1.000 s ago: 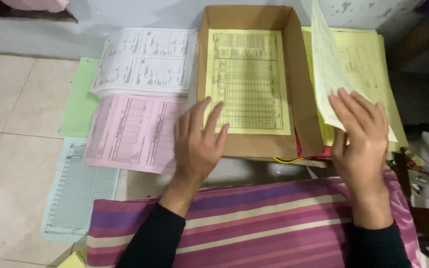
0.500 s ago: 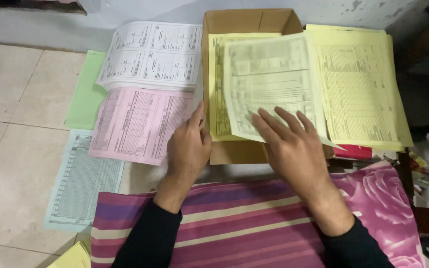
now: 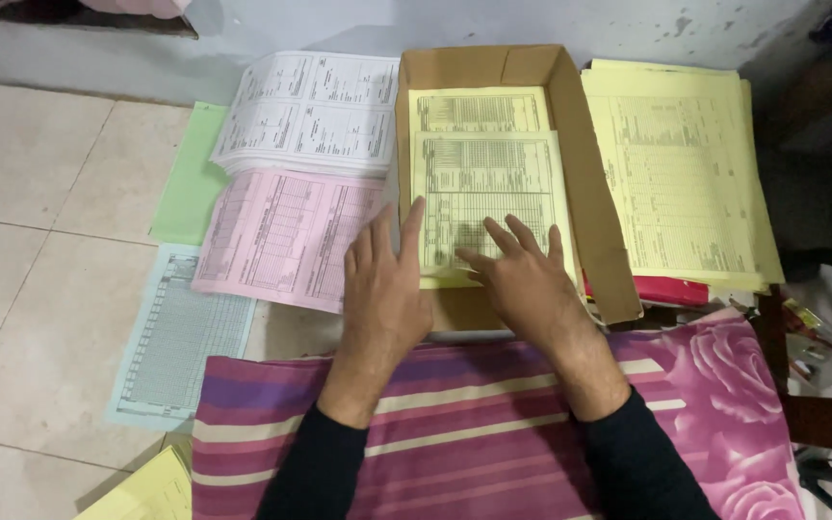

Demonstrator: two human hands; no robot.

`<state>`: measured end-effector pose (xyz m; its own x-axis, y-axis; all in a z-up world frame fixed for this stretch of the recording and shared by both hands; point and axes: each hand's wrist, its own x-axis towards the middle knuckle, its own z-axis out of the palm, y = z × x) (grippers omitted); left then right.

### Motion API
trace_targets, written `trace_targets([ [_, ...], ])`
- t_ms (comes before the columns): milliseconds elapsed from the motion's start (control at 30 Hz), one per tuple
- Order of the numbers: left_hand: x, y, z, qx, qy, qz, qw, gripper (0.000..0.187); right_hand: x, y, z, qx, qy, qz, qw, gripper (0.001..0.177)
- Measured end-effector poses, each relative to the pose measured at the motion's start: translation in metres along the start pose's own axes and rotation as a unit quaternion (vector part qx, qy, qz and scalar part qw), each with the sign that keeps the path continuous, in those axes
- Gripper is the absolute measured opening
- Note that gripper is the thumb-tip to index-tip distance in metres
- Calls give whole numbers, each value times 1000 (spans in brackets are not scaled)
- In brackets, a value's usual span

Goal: The person sorts through a stack of yellow printed forms, moving them individually from a cardboard box and placing them onto separate piles or into the box itself.

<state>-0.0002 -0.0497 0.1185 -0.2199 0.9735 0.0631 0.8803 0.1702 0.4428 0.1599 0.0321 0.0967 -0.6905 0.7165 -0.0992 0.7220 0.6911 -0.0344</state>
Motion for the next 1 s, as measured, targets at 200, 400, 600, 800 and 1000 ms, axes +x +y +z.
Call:
trace_targets([
  [200,1,-9,34,62,23,-11,998,76,-16,11,5,33,-20,16,999,56],
  [400,6,-20,44,28,44,-4,999,62,-13,22,8,110,-76,11,991,49],
  [600,9,-23,40,9,24,-42,999,58,-4,19,2,132,-65,-23,989,50],
  [800,8,-33,51,31,63,-10,998,51,-3,18,-1,205,-75,-38,975,61],
  [1000,2,-5,36,58,109,30,992,53,1,26,12,227,-45,-48,972,64],
])
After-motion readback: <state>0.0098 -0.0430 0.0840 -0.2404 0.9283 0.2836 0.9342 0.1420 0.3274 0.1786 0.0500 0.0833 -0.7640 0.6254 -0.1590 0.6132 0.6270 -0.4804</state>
